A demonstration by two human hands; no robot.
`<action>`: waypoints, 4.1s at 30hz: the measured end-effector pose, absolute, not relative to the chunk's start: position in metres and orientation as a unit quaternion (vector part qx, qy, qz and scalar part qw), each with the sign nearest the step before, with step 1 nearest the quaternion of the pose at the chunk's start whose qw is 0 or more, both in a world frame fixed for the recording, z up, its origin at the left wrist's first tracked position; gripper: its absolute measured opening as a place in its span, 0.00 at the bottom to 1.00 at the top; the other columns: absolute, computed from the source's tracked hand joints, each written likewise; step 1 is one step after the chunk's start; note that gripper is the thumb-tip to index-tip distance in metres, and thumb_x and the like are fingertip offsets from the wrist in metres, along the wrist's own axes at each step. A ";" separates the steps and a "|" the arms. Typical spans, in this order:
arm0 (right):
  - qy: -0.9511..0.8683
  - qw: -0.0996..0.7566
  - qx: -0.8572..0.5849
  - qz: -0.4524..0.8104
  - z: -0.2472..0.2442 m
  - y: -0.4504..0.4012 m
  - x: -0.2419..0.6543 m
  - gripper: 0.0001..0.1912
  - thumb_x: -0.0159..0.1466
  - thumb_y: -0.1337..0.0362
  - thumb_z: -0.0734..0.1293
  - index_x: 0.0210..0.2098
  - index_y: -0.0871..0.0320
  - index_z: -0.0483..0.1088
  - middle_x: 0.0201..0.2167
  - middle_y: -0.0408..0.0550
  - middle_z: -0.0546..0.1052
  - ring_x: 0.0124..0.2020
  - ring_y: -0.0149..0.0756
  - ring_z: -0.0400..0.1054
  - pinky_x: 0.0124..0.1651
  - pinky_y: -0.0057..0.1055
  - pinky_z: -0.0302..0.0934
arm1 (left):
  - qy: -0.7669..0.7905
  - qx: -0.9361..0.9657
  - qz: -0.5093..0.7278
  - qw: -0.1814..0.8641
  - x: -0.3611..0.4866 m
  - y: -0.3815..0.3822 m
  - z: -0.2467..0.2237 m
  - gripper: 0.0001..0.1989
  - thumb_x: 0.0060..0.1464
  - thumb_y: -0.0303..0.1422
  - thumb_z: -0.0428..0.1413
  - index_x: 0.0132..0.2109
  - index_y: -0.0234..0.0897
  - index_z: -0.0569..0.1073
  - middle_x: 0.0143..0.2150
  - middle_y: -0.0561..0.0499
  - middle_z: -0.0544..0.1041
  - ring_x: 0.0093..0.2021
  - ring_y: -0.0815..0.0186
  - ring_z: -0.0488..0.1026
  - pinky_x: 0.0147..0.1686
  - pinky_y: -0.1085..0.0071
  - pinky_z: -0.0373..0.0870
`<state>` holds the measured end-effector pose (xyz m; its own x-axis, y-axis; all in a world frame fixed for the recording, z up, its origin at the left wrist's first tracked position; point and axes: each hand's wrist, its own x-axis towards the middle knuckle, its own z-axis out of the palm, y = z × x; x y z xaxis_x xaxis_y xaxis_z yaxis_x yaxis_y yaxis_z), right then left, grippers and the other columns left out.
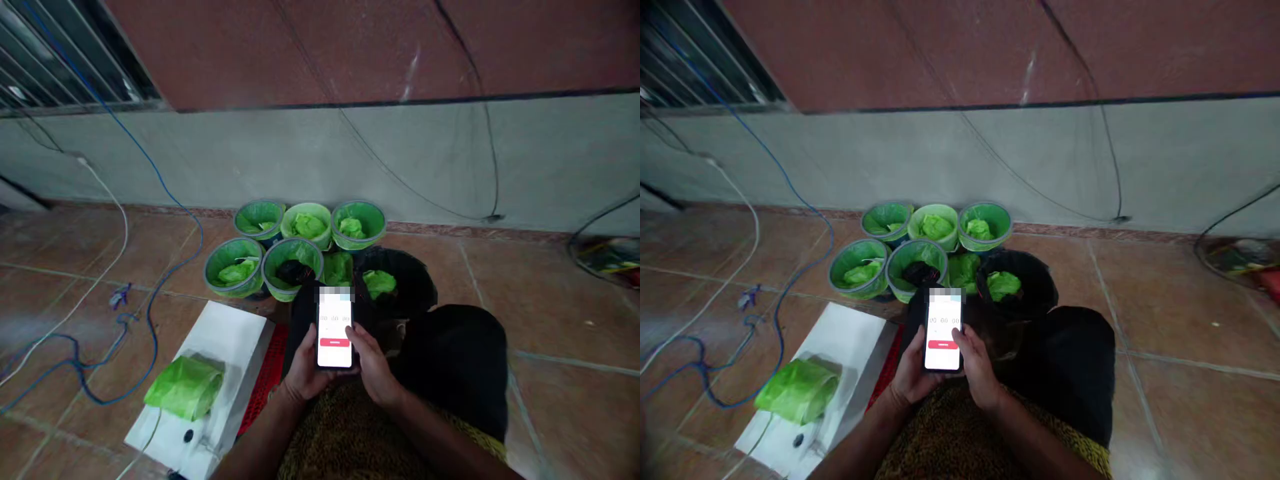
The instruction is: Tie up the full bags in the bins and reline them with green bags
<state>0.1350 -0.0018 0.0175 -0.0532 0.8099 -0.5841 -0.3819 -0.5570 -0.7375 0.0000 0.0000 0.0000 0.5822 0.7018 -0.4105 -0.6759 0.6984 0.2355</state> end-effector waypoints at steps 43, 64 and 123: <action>-0.199 0.434 -0.538 0.695 0.026 -0.002 0.136 0.28 0.56 0.43 0.70 0.48 0.56 0.71 0.39 0.48 0.81 0.35 0.40 0.75 0.24 0.26 0.65 | 0.220 0.022 0.389 0.894 0.001 0.000 -0.005 0.31 0.64 0.51 0.43 0.60 0.31 0.70 0.55 0.37 0.77 0.51 0.51 0.75 0.50 0.51 0.71; -0.197 0.427 -0.566 0.677 0.026 -0.001 0.135 0.28 0.54 0.41 0.71 0.45 0.54 0.73 0.40 0.46 0.80 0.35 0.39 0.73 0.25 0.28 0.65 | 0.212 0.015 0.411 0.887 0.000 -0.001 0.004 0.31 0.65 0.51 0.41 0.59 0.31 0.71 0.52 0.38 0.78 0.48 0.51 0.77 0.46 0.52 0.74; -0.257 0.103 -0.555 0.784 -0.033 0.049 -0.025 0.20 0.69 0.51 0.60 0.42 0.61 0.72 0.35 0.51 0.74 0.33 0.32 0.70 0.32 0.26 0.64 | 0.342 -0.156 0.660 0.650 -0.154 0.001 -0.069 0.26 0.61 0.47 0.48 0.51 0.28 0.73 0.41 0.40 0.81 0.41 0.53 0.78 0.48 0.56 0.71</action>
